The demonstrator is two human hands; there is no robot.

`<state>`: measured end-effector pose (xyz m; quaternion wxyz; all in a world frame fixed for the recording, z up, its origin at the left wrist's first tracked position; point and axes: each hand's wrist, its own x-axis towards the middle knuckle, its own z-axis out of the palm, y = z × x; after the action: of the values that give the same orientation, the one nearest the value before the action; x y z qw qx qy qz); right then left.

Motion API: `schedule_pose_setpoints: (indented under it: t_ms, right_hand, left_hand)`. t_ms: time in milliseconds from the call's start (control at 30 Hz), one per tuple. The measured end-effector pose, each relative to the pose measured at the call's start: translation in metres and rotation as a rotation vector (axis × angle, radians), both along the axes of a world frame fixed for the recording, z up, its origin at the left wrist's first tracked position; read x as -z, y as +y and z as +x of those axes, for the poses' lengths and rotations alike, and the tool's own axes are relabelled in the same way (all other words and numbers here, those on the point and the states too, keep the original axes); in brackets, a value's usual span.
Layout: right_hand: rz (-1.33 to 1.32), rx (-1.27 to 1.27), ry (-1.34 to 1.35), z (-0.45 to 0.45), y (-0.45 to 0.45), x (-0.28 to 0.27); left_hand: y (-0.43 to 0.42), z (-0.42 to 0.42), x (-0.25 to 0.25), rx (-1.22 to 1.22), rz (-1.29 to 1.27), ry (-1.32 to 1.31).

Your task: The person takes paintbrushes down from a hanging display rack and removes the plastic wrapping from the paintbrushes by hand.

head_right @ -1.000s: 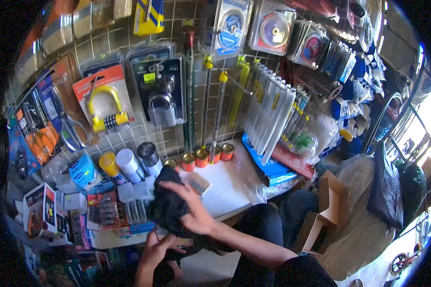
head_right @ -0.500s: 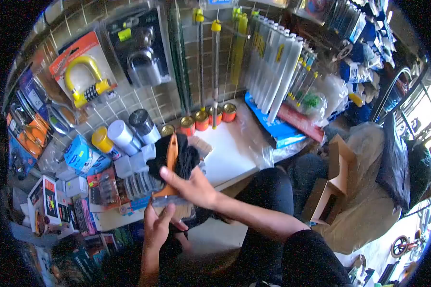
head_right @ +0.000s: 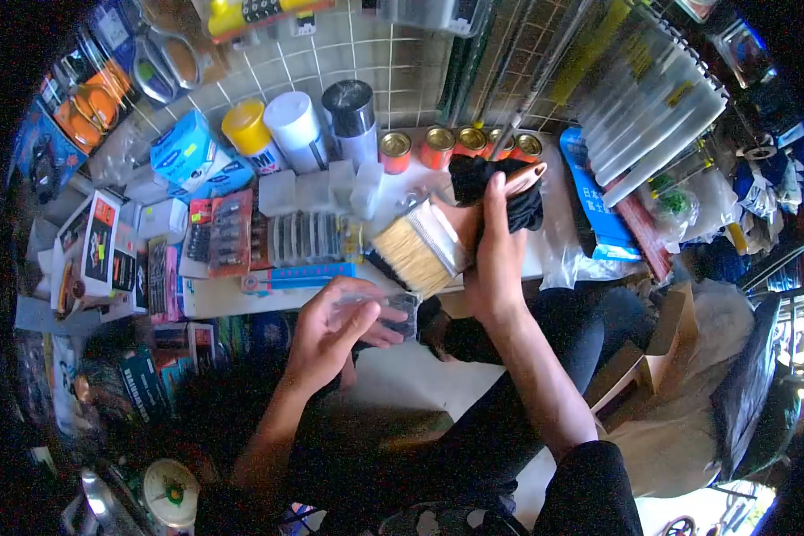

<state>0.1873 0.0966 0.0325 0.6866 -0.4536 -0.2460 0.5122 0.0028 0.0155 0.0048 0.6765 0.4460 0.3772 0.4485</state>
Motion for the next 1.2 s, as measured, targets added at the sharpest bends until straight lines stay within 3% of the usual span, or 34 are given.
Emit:
schedule_pose_setpoints:
  t_ms: [300,500,800,1067,1200]
  right_hand:
    - [-0.183,0.045,0.123,-0.006,0.001,-0.015]
    - [-0.098,-0.045,0.140,-0.002,-0.004,-0.005]
    - [-0.122,0.041,0.104,-0.006,-0.008,-0.014]
    - [-0.058,-0.083,0.152,-0.008,-0.014,-0.009]
    - [-0.041,-0.118,0.051,-0.004,-0.014,0.004]
  left_hand:
    - [0.008,0.001,0.005,0.027,-0.126,0.021]
    - [0.009,0.005,0.012,0.049,-0.189,-0.009]
    - [0.007,0.004,0.008,0.122,-0.184,0.081]
    - [0.006,0.005,0.006,0.123,-0.169,0.049]
    - [0.006,0.006,0.009,0.129,-0.167,0.042]
